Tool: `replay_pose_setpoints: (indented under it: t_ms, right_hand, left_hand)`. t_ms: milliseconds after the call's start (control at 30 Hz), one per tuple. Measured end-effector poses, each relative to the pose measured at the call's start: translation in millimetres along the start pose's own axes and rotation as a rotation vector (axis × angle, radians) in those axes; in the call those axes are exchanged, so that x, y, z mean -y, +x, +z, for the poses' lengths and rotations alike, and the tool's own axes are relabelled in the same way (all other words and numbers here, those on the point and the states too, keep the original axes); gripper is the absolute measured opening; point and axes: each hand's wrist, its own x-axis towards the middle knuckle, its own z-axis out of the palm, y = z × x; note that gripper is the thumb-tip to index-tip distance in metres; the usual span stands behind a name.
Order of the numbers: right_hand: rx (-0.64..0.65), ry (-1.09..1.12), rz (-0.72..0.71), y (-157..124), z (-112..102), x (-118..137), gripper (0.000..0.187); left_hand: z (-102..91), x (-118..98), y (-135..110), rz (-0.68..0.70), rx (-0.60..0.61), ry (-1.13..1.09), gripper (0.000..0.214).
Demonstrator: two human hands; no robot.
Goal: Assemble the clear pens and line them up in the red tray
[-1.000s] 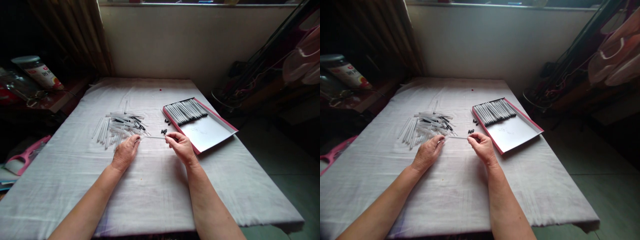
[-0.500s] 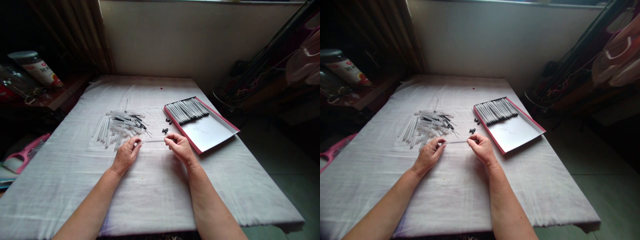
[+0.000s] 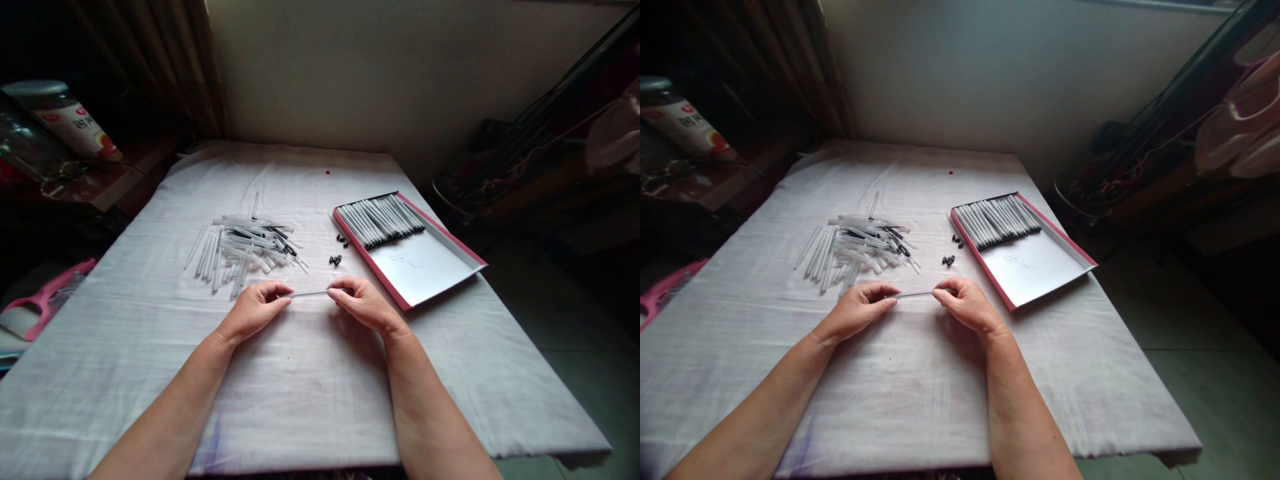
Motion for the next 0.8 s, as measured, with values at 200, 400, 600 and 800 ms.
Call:
replay_pose_setpoints:
  t_ms: [200,400,600,800]
  right_hand:
    - [-0.019,-0.056,-0.093,3.2,3.8,-3.1,0.015]
    - [-0.009,-0.067,-0.107,3.6,5.2,-0.7,0.014]
    - [0.000,-0.067,-0.102,3.6,7.2,0.5,0.013]
    - [-0.025,-0.075,-0.111,3.9,7.9,0.6,0.014]
  left_hand:
    - [-0.7,-0.4,2.4,-0.055,0.031,-0.010,0.025]
    - [-1.8,2.8,2.6,-0.047,0.018,0.009,0.023]
    - [-2.7,1.1,2.4,-0.028,0.035,0.038,0.021]
    - [-3.5,1.1,2.5,-0.005,0.041,0.017,0.021]
